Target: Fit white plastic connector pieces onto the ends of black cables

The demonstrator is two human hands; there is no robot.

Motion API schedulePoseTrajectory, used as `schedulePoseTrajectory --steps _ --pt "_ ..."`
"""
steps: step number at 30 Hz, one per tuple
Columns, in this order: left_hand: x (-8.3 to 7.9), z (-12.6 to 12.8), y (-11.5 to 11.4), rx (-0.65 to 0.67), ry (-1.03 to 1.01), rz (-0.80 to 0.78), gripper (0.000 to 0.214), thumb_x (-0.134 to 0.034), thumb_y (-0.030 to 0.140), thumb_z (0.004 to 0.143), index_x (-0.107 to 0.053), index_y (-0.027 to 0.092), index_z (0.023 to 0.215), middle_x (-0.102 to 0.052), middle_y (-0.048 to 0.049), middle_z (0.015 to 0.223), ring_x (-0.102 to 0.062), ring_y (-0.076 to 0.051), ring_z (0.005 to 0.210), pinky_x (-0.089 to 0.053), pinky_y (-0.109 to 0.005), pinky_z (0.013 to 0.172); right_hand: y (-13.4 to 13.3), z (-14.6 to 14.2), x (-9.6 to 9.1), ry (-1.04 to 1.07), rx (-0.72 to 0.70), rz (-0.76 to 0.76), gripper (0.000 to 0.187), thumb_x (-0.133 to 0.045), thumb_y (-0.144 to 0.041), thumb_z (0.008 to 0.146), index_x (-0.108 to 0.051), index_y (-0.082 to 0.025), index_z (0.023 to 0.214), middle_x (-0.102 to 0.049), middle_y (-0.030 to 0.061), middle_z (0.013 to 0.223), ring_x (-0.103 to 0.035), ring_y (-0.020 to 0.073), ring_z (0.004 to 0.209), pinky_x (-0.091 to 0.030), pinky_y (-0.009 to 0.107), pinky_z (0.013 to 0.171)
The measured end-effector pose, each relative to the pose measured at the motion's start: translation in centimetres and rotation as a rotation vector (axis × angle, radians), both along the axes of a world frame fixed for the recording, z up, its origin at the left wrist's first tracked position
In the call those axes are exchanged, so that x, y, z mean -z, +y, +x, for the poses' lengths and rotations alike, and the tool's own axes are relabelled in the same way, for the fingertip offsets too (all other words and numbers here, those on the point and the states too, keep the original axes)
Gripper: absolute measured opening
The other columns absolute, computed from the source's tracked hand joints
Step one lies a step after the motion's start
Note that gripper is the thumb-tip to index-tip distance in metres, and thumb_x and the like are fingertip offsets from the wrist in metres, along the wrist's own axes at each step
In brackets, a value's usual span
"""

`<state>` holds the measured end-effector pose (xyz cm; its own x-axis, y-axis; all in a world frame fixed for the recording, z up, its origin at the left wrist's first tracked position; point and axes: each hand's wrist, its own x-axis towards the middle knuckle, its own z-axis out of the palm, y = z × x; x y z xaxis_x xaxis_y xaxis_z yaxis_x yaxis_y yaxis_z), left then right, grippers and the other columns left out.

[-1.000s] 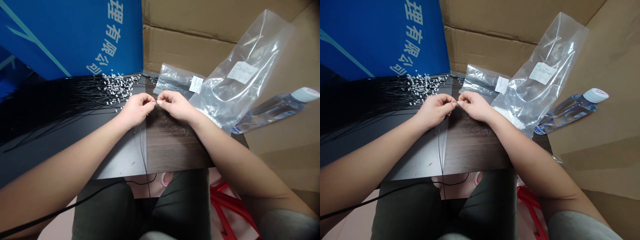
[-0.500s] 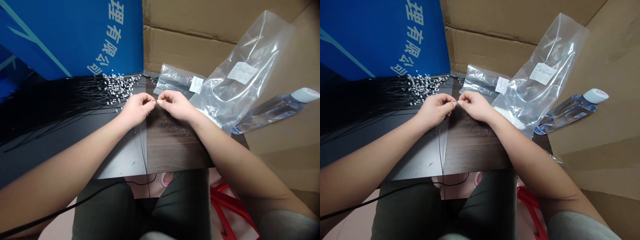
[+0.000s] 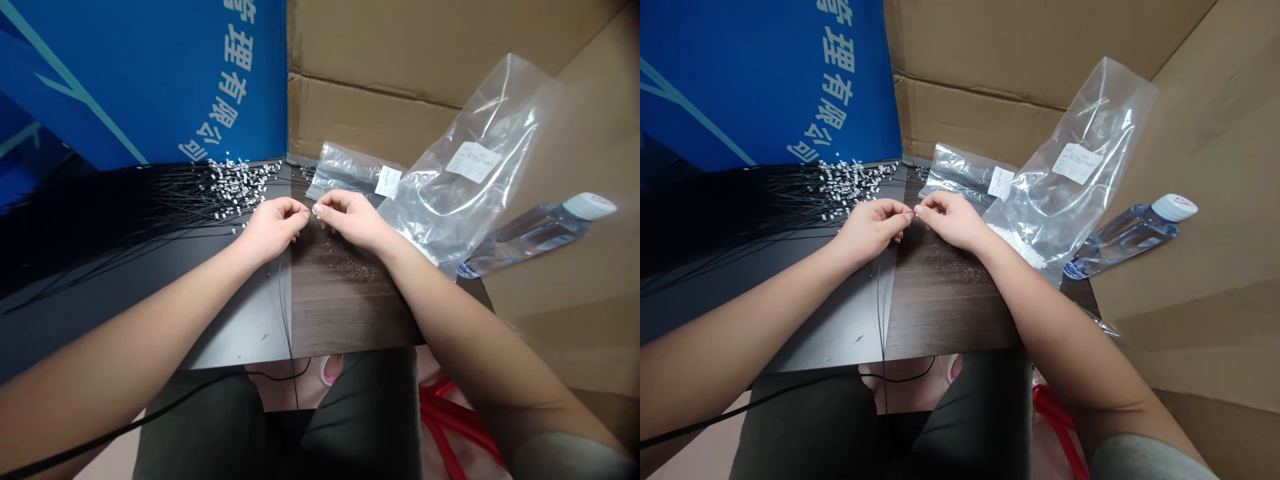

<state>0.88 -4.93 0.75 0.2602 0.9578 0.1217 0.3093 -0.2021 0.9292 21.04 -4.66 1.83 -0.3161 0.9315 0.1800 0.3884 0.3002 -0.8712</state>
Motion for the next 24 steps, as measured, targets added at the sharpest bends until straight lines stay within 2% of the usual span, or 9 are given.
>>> schedulePoseTrajectory --steps 6,11,14,19,24 --pt "0.15 -0.11 -0.07 0.075 -0.002 -0.038 0.020 -0.072 0.036 0.087 -0.068 0.017 0.087 -0.062 0.0016 0.066 -0.057 -0.012 0.056 -0.049 -0.026 0.058 0.18 0.08 0.68 -0.132 -0.038 0.100 0.028 -0.065 -0.046 0.095 -0.060 -0.020 0.084 -0.058 -0.0016 0.075 -0.048 0.0154 0.069 -0.036 0.031 0.065" --pt "-0.34 0.06 -0.63 0.193 -0.229 -0.267 0.030 -0.076 0.043 0.089 -0.064 0.016 0.083 -0.066 -0.0021 0.076 -0.059 -0.011 0.057 -0.052 -0.028 0.056 0.04 0.12 0.55 -0.153 -0.072 0.152 0.023 -0.058 -0.040 0.098 -0.057 -0.022 0.084 -0.059 -0.0011 0.076 -0.050 0.0166 0.072 -0.038 0.031 0.069" --pt "-0.41 -0.11 -0.63 0.252 -0.395 -0.411 0.037 -0.083 0.048 0.085 -0.064 0.016 0.084 -0.064 -0.0016 0.077 -0.059 -0.011 0.058 -0.051 -0.027 0.055 -0.05 0.14 0.50 -0.131 -0.106 0.216 0.019 -0.057 -0.036 0.098 -0.057 -0.022 0.087 -0.063 0.0004 0.081 -0.054 0.0181 0.076 -0.041 0.033 0.075" --pt "-0.35 -0.69 -0.36 0.346 -0.479 -0.515 0.037 -0.088 0.043 0.083 -0.066 0.014 0.086 -0.063 -0.0007 0.074 -0.059 -0.011 0.060 -0.052 -0.026 0.059 0.14 0.47 0.83 -0.067 -0.150 0.279 0.020 -0.058 -0.039 0.101 -0.060 -0.022 0.090 -0.065 0.0019 0.086 -0.057 0.0197 0.082 -0.044 0.034 0.081" --pt "-0.63 -0.83 -0.35 0.352 -0.513 -0.560 0.027 -0.085 0.035 0.085 -0.067 0.014 0.084 -0.061 -0.0012 0.073 -0.057 -0.011 0.061 -0.050 -0.026 0.059 0.26 0.60 1.07 -0.029 -0.168 0.270 0.019 -0.060 -0.040 0.101 -0.062 -0.022 0.093 -0.066 0.0025 0.090 -0.057 0.0198 0.084 -0.045 0.035 0.082"
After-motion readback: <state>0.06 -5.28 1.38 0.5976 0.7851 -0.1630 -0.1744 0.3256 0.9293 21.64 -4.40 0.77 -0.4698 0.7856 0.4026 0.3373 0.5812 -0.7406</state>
